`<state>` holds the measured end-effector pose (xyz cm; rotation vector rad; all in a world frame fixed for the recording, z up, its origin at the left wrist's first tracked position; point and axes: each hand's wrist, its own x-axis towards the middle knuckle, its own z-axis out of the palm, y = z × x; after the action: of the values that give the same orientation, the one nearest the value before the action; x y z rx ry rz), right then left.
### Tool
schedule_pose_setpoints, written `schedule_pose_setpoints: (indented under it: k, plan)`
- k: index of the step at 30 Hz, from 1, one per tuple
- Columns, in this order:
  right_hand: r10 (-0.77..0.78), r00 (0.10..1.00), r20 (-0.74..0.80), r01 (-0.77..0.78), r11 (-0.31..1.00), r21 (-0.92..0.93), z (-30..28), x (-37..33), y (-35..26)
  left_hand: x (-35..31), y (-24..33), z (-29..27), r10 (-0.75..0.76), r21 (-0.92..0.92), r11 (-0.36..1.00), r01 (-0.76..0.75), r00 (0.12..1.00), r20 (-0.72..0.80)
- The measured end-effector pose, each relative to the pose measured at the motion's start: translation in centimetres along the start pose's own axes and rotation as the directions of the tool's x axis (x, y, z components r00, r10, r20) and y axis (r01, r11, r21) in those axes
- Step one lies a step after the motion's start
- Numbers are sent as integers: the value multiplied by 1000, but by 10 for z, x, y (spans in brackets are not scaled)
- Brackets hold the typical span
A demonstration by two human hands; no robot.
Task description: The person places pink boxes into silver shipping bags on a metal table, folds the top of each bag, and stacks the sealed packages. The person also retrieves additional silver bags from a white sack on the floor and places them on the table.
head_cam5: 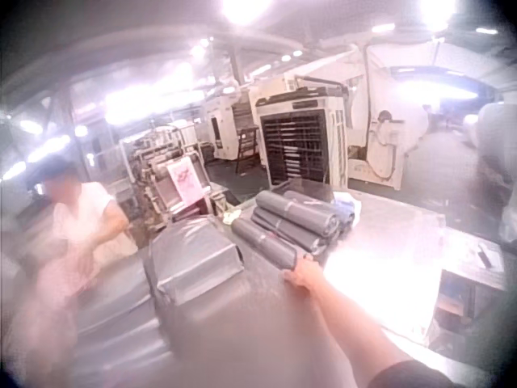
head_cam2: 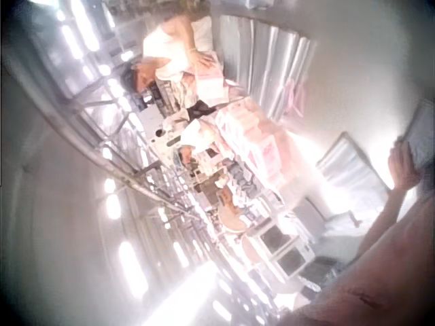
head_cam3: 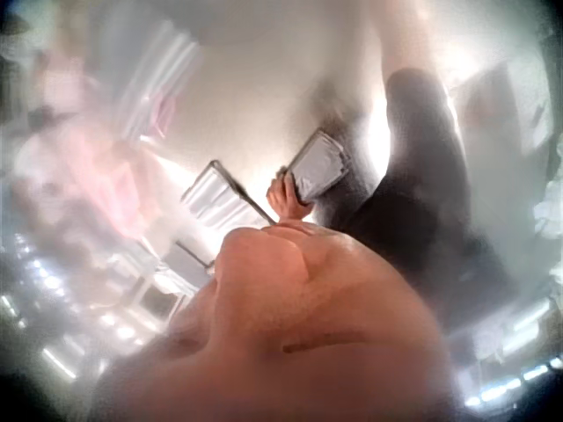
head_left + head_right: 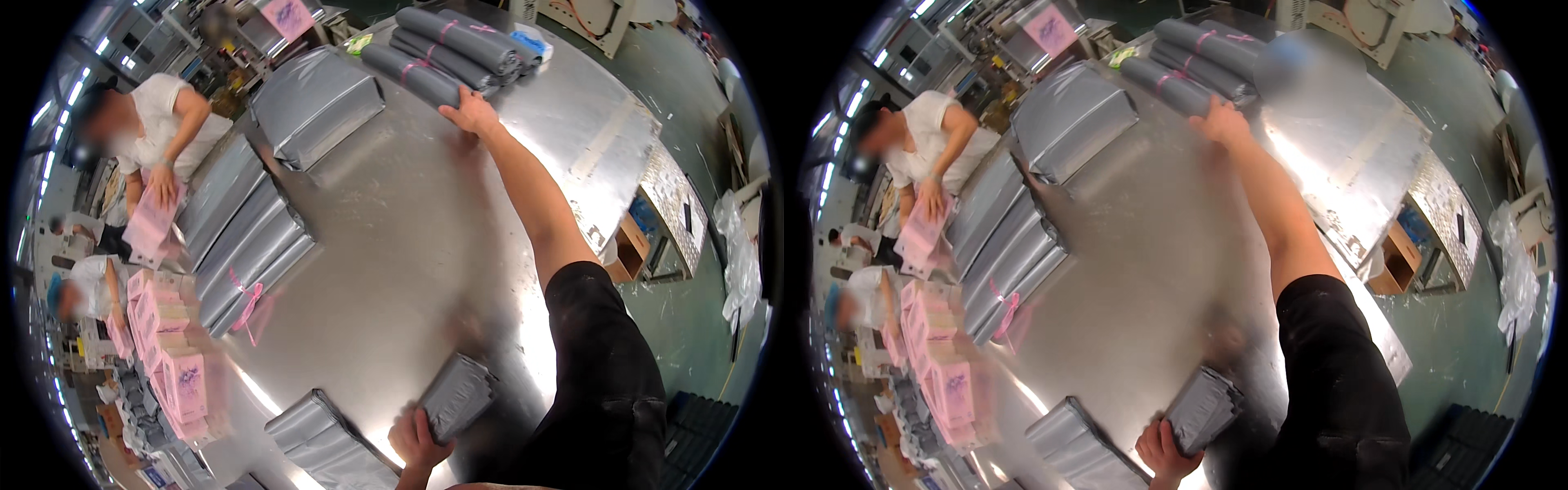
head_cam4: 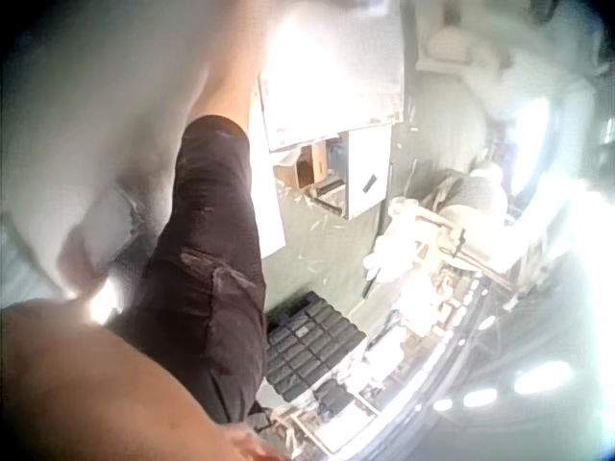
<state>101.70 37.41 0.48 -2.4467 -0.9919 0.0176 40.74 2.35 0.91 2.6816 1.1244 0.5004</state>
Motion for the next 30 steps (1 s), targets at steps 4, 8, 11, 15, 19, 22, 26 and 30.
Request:
schedule_pose_setpoints:
  k: [4, 8, 11, 15, 19, 22, 26, 30]
  plan:
    - [19, 1000, 4, -19, 1000, 11, 30, 33, 12, 31, -4, -11, 15, -112, 993, -24, 997, -76]
    - [-88, 986, 142, 121, 961, -247, -9, 34, -14, -2, -4, 17, -39, -7, 999, 38, 988, -151]
    - [-193, 956, 219, 238, 950, -201, -60, -8, 40, 1, -10, -3, -40, -26, 999, 38, 996, -85]
    - [-335, 931, 143, 364, 881, -304, -117, -115, 98, -2, -9, -10, -89, -77, 994, 81, 989, -116]
    - [-381, 917, -116, 391, 917, 76, -185, -173, 133, -3, -8, -23, -101, -107, 990, 87, 986, -131]
    - [-415, 898, -143, 433, 893, 126, -273, -178, 50, -12, -7, -21, -122, -116, 988, 106, 982, -141]
    - [-509, 856, 86, 516, 841, -164, -351, -177, -58, -15, -7, -27, -121, -151, 983, 105, 988, -100]
    - [-666, 731, 149, 679, 731, -66, -378, -199, -143, -23, -8, -21, -149, -136, 981, 139, 987, -68]
